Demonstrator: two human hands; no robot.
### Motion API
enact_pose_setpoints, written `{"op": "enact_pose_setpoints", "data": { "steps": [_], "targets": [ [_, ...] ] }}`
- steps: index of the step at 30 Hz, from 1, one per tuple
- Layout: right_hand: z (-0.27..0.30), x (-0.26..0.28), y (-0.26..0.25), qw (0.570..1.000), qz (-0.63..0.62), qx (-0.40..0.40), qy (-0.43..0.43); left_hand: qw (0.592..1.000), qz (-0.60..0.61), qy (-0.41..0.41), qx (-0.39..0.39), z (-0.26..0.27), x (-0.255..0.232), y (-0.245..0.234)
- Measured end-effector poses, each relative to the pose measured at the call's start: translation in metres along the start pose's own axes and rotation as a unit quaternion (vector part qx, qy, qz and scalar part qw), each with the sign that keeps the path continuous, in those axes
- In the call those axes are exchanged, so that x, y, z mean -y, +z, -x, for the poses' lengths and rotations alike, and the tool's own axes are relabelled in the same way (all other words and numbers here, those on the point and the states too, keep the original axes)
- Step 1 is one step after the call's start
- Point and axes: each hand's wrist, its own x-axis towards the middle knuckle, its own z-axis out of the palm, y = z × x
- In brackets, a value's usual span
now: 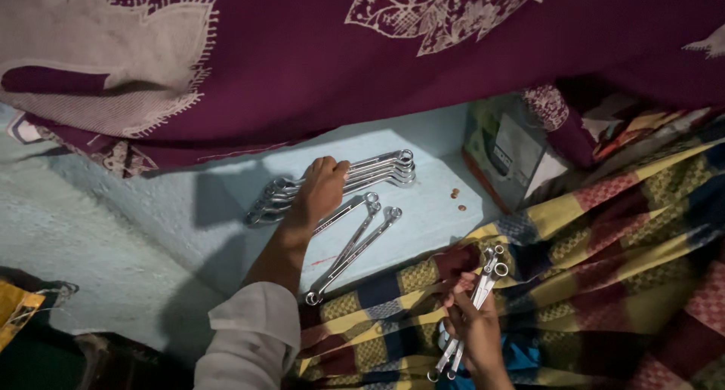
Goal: The person sits on the floor and arranges a set of metal wrenches on a light blue surface. They pick up wrenches one by one, wipe them with a blue cloth, and place them in a neat row. The person continues to handle and align the wrenches until they are organized.
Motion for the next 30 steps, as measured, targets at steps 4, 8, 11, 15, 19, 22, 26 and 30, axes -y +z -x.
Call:
{"op": "enact_pose_setpoints", "data": {
  "steps": [4,8,11,15,19,22,26,30],
  "targets": [
    [0.001,0.001,0.001,1.0,0.003,-0.008,0.008,0.999,0.018,-0.006,-0.038,0.002,-0.001,0.009],
    [0.0,-0.001,-0.001,1.0,0.004,0.013,0.0,0.998,0.036,-0.017,-0.058,0.004,-0.002,0.018],
    [0.0,-0.003,-0.004,0.999,-0.001,0.036,-0.022,0.998,0.014,-0.032,-0.056,0.006,-0.005,0.019],
    [-0.001,-0.005,-0.005,1.0,0.001,0.025,-0.019,0.998,0.01,-0.064,-0.015,0.009,-0.008,0.016],
    [-0.003,-0.004,-0.004,1.0,-0.003,0.021,-0.015,0.999,0.009,-0.052,-0.013,0.01,-0.007,0.013],
    [0.0,-0.003,-0.002,1.0,0.008,0.004,-0.005,0.999,0.001,-0.052,-0.013,0.013,-0.008,0.012],
    [0.002,-0.002,0.0,1.0,0.012,-0.001,-0.003,0.999,0.015,-0.04,-0.03,0.016,-0.006,0.012],
    [0.002,-0.001,0.001,1.0,0.016,0.005,-0.005,0.998,0.02,-0.031,-0.04,0.017,-0.001,0.017]
  ]
}}
